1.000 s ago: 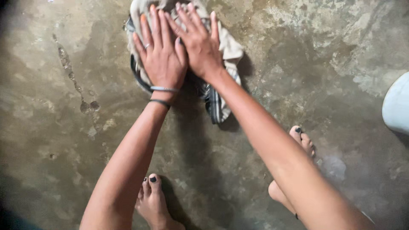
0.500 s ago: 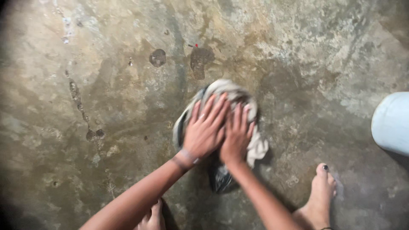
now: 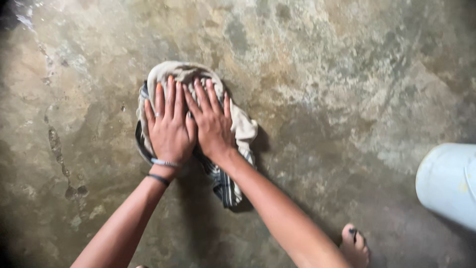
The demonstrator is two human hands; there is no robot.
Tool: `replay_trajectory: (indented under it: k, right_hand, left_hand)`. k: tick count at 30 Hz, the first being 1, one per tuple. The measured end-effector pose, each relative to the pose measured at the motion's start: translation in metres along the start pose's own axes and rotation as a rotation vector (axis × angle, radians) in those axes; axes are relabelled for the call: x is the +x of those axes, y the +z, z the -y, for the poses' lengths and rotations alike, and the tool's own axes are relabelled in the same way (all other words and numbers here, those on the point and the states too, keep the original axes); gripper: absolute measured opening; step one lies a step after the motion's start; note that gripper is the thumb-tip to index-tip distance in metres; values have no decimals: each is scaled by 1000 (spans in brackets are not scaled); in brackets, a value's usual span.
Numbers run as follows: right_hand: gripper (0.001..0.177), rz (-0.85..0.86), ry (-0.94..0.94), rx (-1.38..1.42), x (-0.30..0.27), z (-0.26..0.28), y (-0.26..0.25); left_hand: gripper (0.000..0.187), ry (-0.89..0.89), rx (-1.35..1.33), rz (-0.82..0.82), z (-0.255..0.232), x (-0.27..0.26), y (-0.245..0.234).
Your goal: The person wrings out a cloth in a bucket of water and then wipes the floor and stairs by hand.
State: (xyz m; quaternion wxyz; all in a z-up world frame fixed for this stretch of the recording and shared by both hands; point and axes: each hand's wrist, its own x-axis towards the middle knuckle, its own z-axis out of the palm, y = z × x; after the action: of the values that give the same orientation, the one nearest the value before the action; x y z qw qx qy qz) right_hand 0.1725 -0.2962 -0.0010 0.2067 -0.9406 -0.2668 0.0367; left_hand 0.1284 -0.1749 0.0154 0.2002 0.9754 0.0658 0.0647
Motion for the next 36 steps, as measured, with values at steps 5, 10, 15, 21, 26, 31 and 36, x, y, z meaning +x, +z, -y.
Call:
replay_trajectory:
  k: [5, 10, 15, 21, 26, 31, 36]
  right_hand:
    - [55, -36, -82, -186, 60, -86, 2]
    - [53, -44, 77, -122, 14, -193, -66]
    - [57, -71, 207, -167, -108, -221, -113]
    - [66, 10, 0, -187, -180, -172, -112]
    - [63, 95, -261, 11, -157, -156, -112]
    - [56, 23, -376, 105, -66, -174, -98]
    - [51, -52, -338, 13, 57, -228, -82]
  left_hand:
    - [73, -27, 102, -88, -31, 80, 53]
    - [72, 41, -45, -51, -149, 102, 100]
    - [74, 169, -162, -21, -247, 22, 101]
    - [70, -27, -24, -64, -250, -92, 73]
    - [70, -318, 118, -120, -240, -109, 84]
    - [70, -412, 141, -193, -214, -36, 101]
    - [72, -358, 161, -205, -185, 95, 131]
